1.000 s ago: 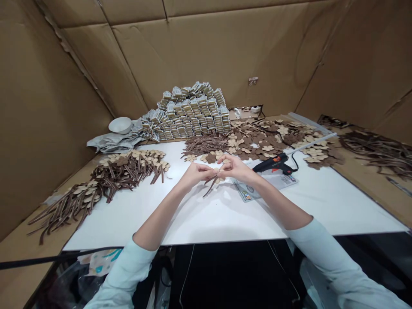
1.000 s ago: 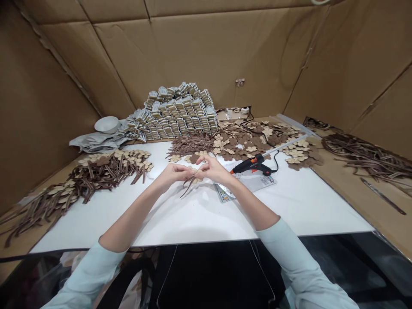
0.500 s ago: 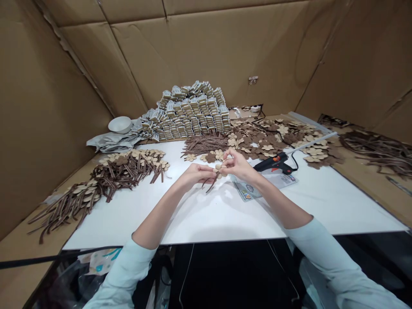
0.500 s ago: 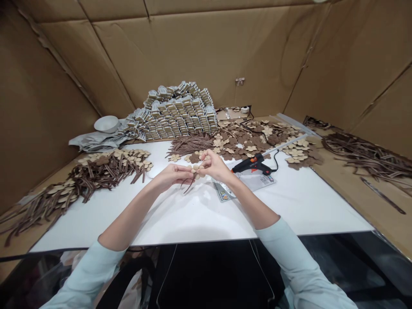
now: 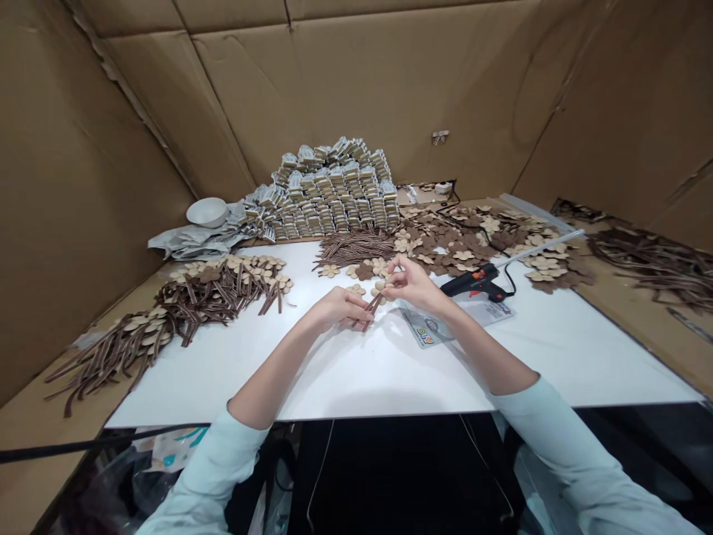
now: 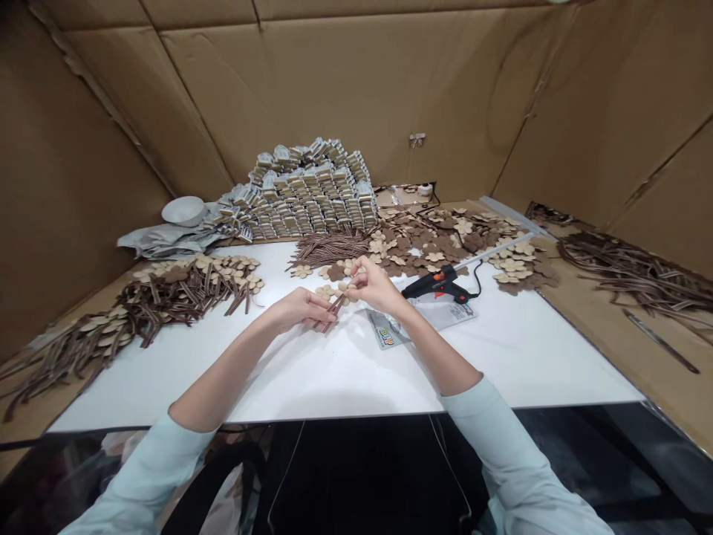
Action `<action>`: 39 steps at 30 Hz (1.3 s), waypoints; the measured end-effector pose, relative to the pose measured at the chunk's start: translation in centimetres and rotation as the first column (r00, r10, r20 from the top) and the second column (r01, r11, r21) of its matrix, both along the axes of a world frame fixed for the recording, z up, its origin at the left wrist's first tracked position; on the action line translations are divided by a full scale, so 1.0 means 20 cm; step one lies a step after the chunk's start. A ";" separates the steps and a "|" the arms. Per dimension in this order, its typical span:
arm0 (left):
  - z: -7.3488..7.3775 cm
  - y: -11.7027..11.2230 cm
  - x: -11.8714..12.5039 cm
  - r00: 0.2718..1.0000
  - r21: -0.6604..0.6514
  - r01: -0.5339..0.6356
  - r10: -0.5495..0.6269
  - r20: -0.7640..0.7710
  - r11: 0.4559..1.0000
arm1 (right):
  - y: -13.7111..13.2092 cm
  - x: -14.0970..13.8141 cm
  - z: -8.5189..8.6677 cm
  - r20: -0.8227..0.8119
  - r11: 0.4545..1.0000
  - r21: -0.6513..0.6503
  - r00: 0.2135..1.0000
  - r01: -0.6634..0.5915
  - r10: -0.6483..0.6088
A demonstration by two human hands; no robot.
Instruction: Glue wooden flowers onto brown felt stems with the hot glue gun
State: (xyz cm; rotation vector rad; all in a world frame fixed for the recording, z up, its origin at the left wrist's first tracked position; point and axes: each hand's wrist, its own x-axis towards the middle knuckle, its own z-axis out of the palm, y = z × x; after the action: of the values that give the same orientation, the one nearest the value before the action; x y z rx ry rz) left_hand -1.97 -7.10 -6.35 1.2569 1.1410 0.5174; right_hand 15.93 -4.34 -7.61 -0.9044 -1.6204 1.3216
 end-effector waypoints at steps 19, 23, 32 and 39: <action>0.00 0.02 -0.02 1.000 0.041 0.024 -0.025 0.016 0.999 | -0.01 0.04 0.06 -0.005 0.993 -0.081 0.997 -0.083 0.083; 0.00 0.01 0.01 0.993 0.180 -0.038 0.017 0.118 0.983 | -0.02 0.02 0.05 -0.006 0.989 -0.103 0.994 -0.108 0.108; -0.01 0.00 0.02 0.986 0.304 -0.162 0.140 0.093 0.939 | -0.03 0.00 0.02 0.097 0.985 0.033 0.982 -0.169 0.165; -0.02 0.01 0.02 0.976 0.305 -0.217 0.204 0.074 0.928 | -0.02 0.00 -0.01 0.147 0.986 0.041 0.977 -0.161 0.154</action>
State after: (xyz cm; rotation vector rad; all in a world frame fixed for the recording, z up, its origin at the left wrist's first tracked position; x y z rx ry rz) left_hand -1.56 -6.93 -6.67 1.3918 1.1982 0.9094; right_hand 15.99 -4.71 -7.72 -0.8711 -1.8627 1.3395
